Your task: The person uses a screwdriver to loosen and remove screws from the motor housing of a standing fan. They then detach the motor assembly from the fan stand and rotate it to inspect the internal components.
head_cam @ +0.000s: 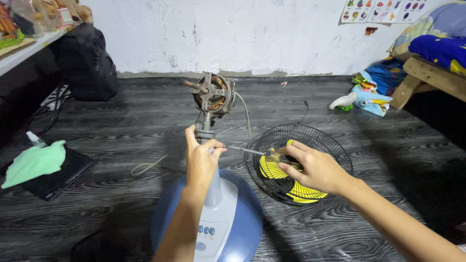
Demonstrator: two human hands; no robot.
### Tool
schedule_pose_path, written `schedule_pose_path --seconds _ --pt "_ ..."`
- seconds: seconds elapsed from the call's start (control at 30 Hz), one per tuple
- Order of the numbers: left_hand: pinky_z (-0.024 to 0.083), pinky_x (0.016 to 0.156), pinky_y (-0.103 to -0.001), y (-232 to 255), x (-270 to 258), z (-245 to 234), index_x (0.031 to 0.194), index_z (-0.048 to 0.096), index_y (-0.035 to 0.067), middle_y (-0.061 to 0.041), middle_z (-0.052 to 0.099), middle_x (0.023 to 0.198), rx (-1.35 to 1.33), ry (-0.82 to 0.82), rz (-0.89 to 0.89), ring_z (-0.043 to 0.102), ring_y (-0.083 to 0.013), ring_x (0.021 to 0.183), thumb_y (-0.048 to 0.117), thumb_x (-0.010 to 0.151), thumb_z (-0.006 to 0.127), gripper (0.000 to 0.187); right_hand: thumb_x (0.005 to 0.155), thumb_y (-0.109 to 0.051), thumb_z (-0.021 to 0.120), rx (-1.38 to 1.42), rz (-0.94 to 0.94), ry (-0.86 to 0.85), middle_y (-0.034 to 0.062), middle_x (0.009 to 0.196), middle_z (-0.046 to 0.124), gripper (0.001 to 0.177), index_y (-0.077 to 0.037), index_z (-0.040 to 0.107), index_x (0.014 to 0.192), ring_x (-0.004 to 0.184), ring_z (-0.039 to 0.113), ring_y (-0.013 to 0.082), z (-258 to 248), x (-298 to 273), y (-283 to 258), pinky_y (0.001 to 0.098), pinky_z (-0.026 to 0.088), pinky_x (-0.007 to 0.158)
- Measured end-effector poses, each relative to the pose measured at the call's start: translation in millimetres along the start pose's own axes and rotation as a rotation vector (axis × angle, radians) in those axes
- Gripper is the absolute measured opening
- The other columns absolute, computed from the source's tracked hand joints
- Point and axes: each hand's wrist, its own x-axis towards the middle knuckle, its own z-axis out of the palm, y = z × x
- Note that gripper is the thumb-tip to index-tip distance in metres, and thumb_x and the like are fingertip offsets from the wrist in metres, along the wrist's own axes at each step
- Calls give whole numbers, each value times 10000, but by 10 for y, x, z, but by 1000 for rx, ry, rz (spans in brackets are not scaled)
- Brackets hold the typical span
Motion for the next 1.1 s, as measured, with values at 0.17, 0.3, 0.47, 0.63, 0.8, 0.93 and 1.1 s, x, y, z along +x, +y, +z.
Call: schedule_pose_path --seconds 0.17,0.3,0.47,0.63,0.8,0.93,1.1 --pt "584 773 -375 45 12 15 744 771 58 -135 466 1323 14 21 -34 672 -291 949 102 675 912 163 884 -399 703 142 46 -20 91 824 680 338 -100 666 1038 699 677 243 30 6 235 378 548 656" --pt "580 766 -369 37 19 58 751 775 60 -132 475 1322 -12 44 -40 677 -285 933 122 655 924 188 824 -381 813 382 190 90 68 708 618 376 -79 634 959 642 569 137 298 75 308 317 507 587" --pt "571 787 -375 22 -1 77 760 782 67 -143 470 1343 -11 54 -52 678 -294 951 144 650 925 196 842 -280 815 1030 329 164 44 751 619 387 -48 549 1000 601 584 123 791 422 -116 308 486 526" --pt "552 832 -408 -26 1 88 756 786 77 -167 462 1340 20 68 -18 646 -337 1049 127 651 913 172 828 -237 805 1217 411 256 61 831 715 356 -74 557 1024 682 683 131 1027 817 -483 294 551 593" --pt "530 881 -427 -34 -13 95 752 786 82 -172 469 1326 27 74 4 622 -364 1112 102 636 901 165 817 -190 839 1365 358 296 135 882 737 430 -28 520 1056 718 695 174 1218 1005 -413 322 577 641" --pt "526 906 -435 -28 -18 84 763 789 87 -168 482 1328 46 77 11 623 -368 1123 103 656 890 148 809 -159 859 1380 322 293 122 921 713 439 -15 525 1055 789 719 180 1221 1011 -399 328 595 680" --pt "531 903 -432 -13 -26 76 785 792 87 -181 471 1353 31 62 -27 624 -371 1119 110 690 874 127 785 -146 833 1303 342 276 58 927 740 403 -49 540 1044 836 716 148 1106 1010 -496 313 577 686"
